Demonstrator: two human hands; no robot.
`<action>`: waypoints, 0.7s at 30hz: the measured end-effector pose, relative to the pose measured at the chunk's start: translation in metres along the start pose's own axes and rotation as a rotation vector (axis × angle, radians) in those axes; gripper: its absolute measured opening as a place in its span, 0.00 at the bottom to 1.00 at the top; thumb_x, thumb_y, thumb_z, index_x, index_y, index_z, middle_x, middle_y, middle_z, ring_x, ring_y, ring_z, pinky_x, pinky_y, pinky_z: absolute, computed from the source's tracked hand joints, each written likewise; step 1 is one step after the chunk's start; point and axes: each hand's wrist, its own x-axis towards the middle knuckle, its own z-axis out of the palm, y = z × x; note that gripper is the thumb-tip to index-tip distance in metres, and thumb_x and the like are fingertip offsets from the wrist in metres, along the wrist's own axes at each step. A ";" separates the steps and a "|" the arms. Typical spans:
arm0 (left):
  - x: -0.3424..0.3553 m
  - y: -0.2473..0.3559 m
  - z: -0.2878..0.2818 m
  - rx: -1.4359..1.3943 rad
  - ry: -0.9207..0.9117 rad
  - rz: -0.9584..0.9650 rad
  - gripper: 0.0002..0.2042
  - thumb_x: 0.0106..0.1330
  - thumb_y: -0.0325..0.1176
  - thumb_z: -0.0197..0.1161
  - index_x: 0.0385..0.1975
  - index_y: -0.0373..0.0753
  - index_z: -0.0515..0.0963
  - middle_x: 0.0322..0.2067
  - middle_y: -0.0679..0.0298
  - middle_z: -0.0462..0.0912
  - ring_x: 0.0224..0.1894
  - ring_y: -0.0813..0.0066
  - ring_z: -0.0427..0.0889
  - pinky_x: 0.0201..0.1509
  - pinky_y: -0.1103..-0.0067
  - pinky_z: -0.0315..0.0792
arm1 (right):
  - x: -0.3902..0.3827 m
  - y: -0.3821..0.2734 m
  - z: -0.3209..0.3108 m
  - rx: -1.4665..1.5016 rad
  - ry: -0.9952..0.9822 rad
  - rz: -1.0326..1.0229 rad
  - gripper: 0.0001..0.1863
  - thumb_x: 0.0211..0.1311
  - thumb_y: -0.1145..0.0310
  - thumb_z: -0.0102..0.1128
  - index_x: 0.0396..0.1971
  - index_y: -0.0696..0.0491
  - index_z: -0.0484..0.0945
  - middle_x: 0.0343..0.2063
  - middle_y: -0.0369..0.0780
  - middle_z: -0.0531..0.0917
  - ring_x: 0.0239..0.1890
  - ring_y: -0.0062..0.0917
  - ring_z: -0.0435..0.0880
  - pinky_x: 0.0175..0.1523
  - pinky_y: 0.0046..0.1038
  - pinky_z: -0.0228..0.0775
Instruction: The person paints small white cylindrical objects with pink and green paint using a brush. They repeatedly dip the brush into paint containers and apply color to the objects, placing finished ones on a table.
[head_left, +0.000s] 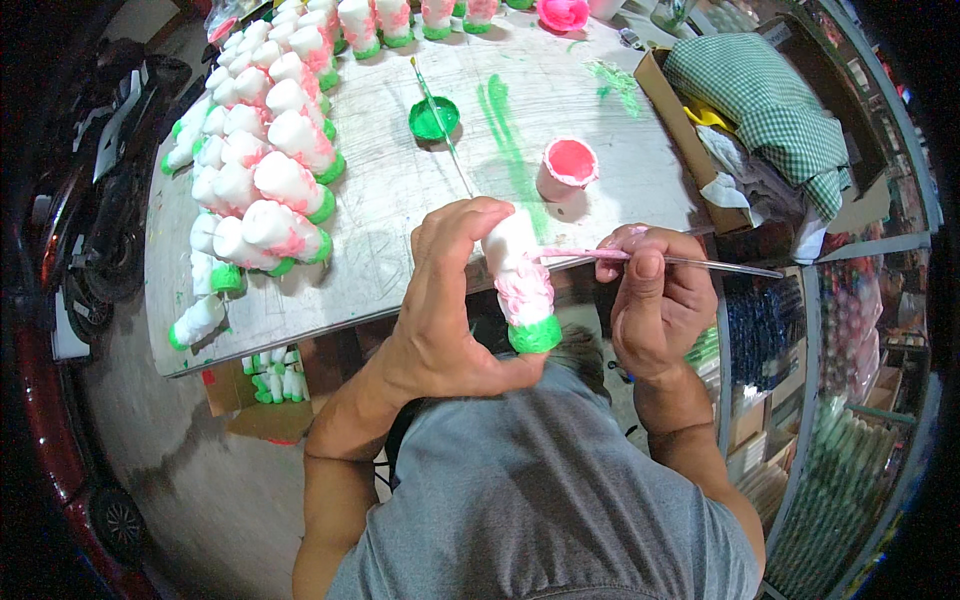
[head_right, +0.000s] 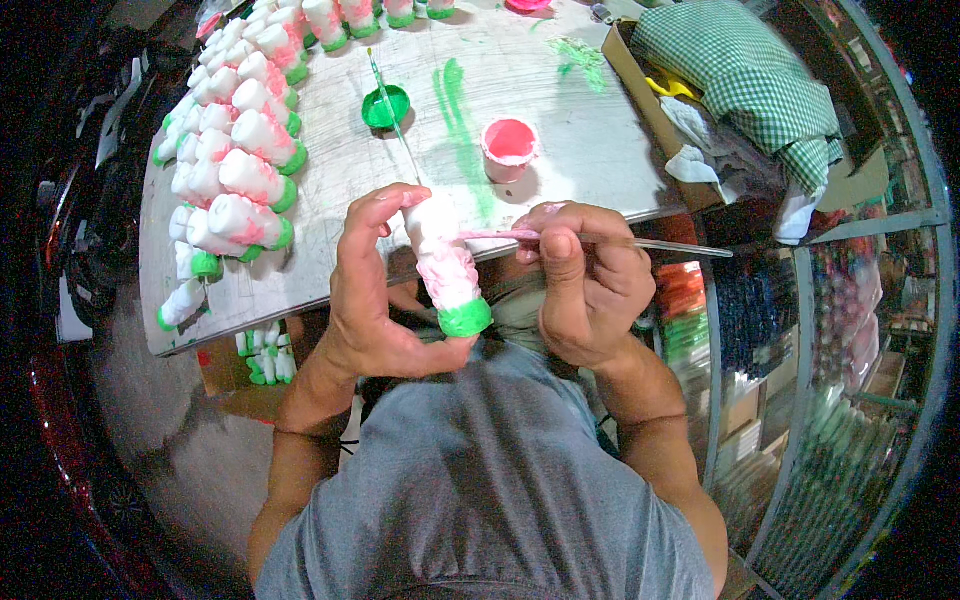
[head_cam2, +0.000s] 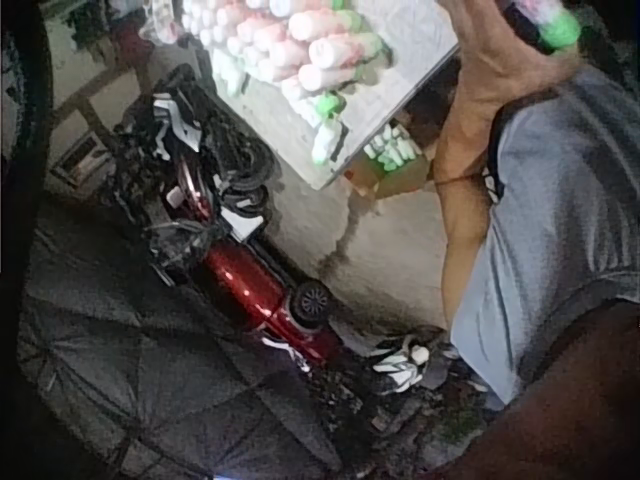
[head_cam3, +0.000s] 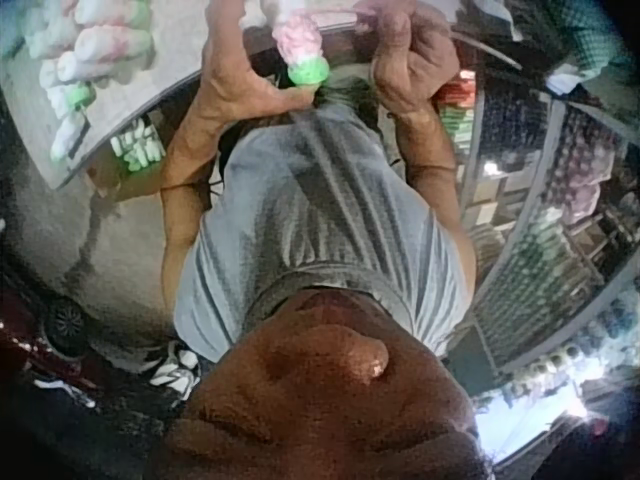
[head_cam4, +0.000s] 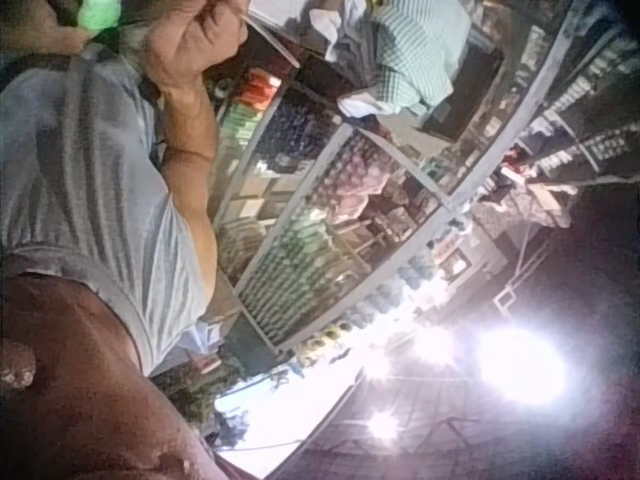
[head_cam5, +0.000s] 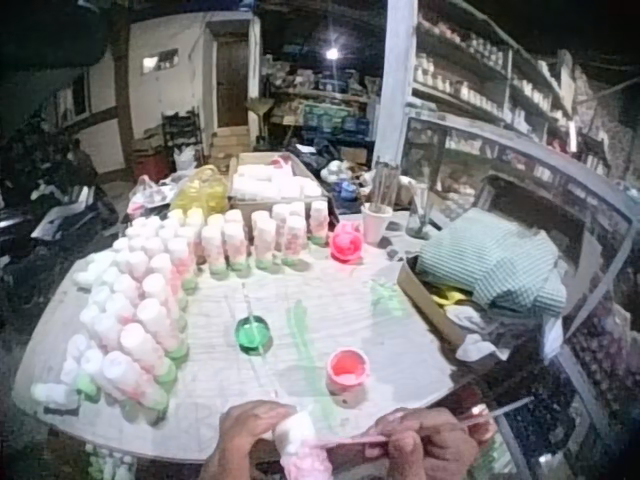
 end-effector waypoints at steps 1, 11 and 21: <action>-0.001 0.000 0.000 -0.004 -0.002 -0.007 0.56 0.34 0.39 0.83 0.68 0.33 0.58 0.60 0.53 0.71 0.61 0.58 0.72 0.61 0.68 0.65 | 0.000 0.000 -0.002 -0.005 0.010 0.013 0.10 0.76 0.68 0.56 0.42 0.61 0.76 0.36 0.45 0.87 0.29 0.19 0.83 0.37 0.21 0.77; 0.000 -0.001 0.005 -0.031 0.006 0.037 0.54 0.35 0.38 0.82 0.67 0.33 0.59 0.59 0.49 0.72 0.61 0.52 0.72 0.65 0.62 0.64 | 0.008 -0.008 0.007 0.216 0.118 0.213 0.09 0.76 0.69 0.57 0.39 0.60 0.76 0.31 0.41 0.85 0.27 0.16 0.80 0.34 0.19 0.75; 0.002 0.002 0.003 -0.064 -0.004 0.037 0.51 0.37 0.35 0.80 0.66 0.33 0.61 0.59 0.47 0.73 0.60 0.45 0.73 0.67 0.56 0.63 | 0.015 -0.003 0.008 0.200 0.150 0.242 0.08 0.75 0.70 0.60 0.37 0.59 0.77 0.28 0.39 0.84 0.26 0.14 0.79 0.33 0.18 0.74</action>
